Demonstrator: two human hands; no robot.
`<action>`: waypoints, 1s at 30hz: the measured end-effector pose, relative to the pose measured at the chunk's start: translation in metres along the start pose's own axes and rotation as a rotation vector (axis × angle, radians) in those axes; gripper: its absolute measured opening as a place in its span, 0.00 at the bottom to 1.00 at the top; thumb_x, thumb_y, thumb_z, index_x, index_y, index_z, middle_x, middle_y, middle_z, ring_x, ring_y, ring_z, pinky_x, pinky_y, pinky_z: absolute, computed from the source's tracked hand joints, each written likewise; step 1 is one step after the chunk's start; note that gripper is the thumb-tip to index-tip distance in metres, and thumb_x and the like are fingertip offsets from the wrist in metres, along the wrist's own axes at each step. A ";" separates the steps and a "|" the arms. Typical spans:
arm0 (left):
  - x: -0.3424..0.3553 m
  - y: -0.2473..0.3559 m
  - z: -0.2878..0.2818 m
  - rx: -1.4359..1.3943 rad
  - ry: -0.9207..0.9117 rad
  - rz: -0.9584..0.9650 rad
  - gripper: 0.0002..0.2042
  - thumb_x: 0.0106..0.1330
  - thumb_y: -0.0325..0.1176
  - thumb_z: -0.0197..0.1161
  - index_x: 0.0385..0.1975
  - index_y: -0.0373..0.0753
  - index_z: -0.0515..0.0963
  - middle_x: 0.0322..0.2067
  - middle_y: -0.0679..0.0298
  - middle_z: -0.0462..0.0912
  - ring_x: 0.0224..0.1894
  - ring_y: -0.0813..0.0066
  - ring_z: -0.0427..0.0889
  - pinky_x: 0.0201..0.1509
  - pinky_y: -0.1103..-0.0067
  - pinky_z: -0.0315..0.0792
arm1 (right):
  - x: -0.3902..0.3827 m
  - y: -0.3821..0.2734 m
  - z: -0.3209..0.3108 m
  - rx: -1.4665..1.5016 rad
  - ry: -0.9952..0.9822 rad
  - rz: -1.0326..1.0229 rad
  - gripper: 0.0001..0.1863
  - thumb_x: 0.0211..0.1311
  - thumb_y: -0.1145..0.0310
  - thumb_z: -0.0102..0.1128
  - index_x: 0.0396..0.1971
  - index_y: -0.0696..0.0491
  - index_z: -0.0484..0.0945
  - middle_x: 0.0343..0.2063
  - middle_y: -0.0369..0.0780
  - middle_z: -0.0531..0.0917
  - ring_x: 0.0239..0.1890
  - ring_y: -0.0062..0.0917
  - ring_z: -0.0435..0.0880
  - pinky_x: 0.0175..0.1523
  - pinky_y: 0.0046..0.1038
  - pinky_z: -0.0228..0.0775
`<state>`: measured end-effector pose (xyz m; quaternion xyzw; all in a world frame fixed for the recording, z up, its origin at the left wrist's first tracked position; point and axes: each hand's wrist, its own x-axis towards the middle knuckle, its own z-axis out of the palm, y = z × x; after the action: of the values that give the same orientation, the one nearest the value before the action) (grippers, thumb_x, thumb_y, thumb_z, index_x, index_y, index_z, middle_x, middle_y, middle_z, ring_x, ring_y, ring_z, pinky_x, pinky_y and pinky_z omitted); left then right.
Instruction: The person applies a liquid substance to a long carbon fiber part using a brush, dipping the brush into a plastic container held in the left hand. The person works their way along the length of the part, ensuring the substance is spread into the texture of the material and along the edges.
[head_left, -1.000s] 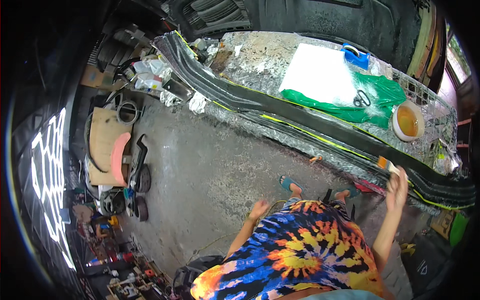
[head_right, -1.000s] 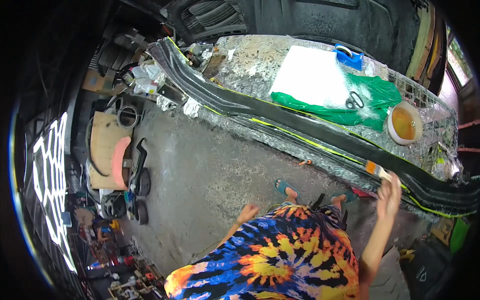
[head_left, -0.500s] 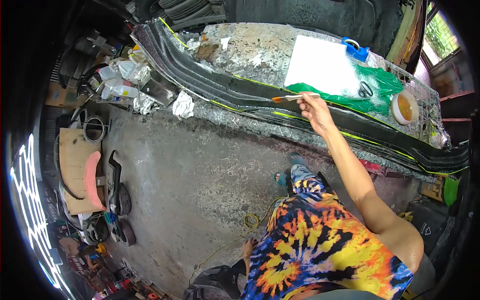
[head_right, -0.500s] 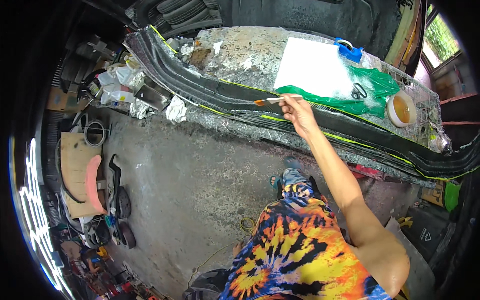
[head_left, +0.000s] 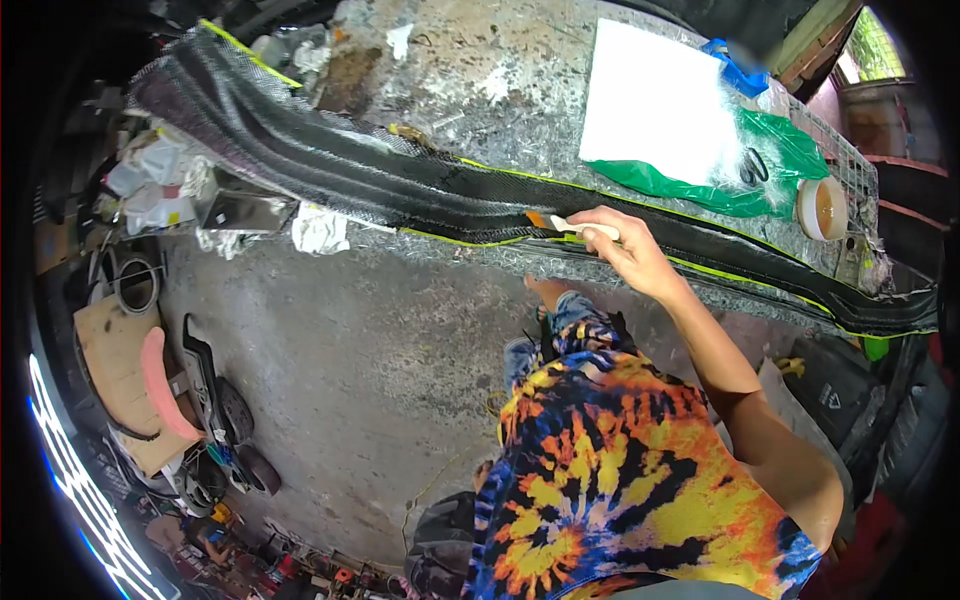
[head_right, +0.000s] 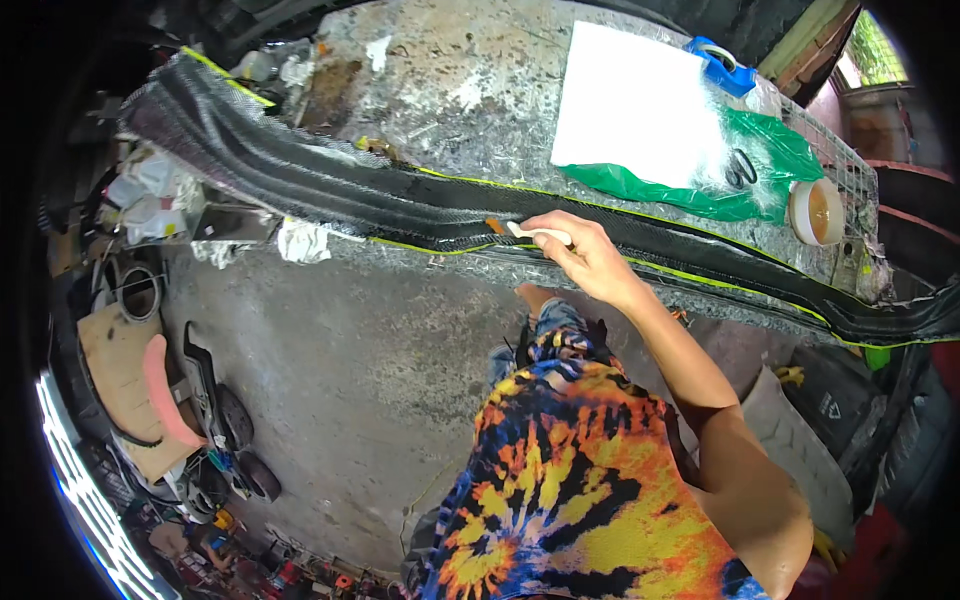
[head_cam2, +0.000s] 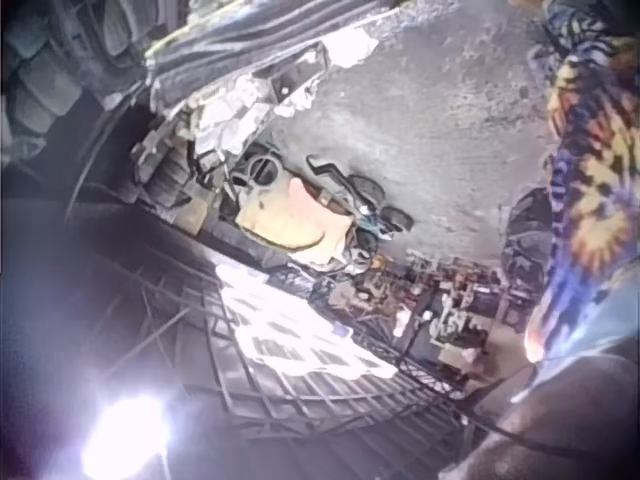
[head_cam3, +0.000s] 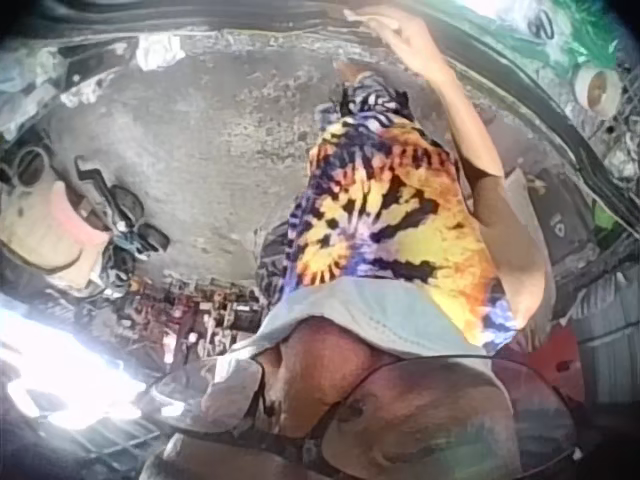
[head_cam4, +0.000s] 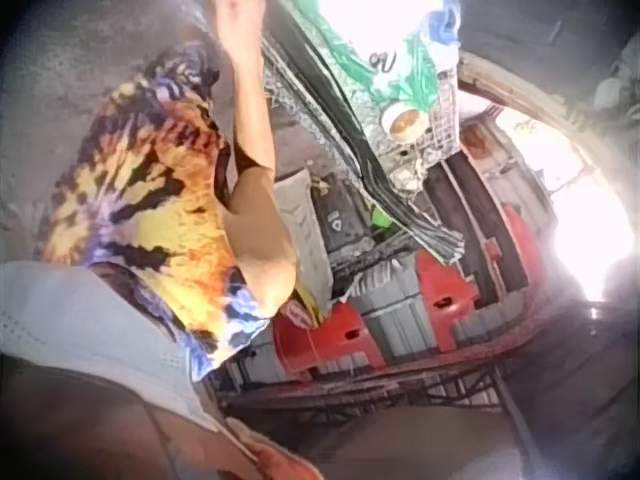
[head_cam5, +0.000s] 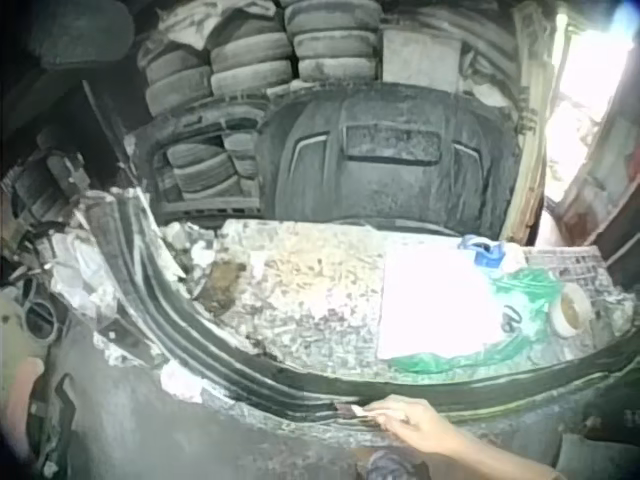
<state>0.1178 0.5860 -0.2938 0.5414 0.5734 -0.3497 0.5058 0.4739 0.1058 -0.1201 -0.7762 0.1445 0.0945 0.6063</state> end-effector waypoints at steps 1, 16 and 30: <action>0.006 0.014 0.001 0.014 -0.004 -0.012 0.15 0.66 0.38 0.55 0.49 0.38 0.73 0.42 0.57 0.81 0.42 0.63 0.82 0.44 0.70 0.76 | 0.004 -0.003 -0.003 -0.102 -0.006 -0.080 0.11 0.68 0.69 0.52 0.43 0.58 0.77 0.32 0.39 0.80 0.32 0.23 0.79 0.36 0.26 0.70; 0.082 0.226 0.017 0.277 -0.216 0.072 0.19 0.66 0.44 0.58 0.50 0.39 0.73 0.44 0.57 0.81 0.45 0.64 0.81 0.45 0.70 0.74 | 0.053 -0.022 0.043 -0.776 -0.210 -0.054 0.10 0.59 0.73 0.57 0.41 0.57 0.75 0.30 0.42 0.75 0.37 0.38 0.78 0.39 0.36 0.75; 0.141 0.321 0.014 0.307 -0.259 0.132 0.25 0.65 0.47 0.58 0.57 0.38 0.69 0.48 0.56 0.79 0.48 0.65 0.79 0.50 0.72 0.71 | 0.055 -0.031 0.099 -0.966 -0.289 -0.039 0.17 0.48 0.70 0.56 0.41 0.52 0.75 0.35 0.37 0.75 0.38 0.30 0.77 0.43 0.31 0.75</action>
<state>0.4477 0.6649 -0.3854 0.5990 0.4068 -0.4660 0.5085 0.5386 0.2023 -0.1341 -0.9497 -0.0157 0.2457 0.1934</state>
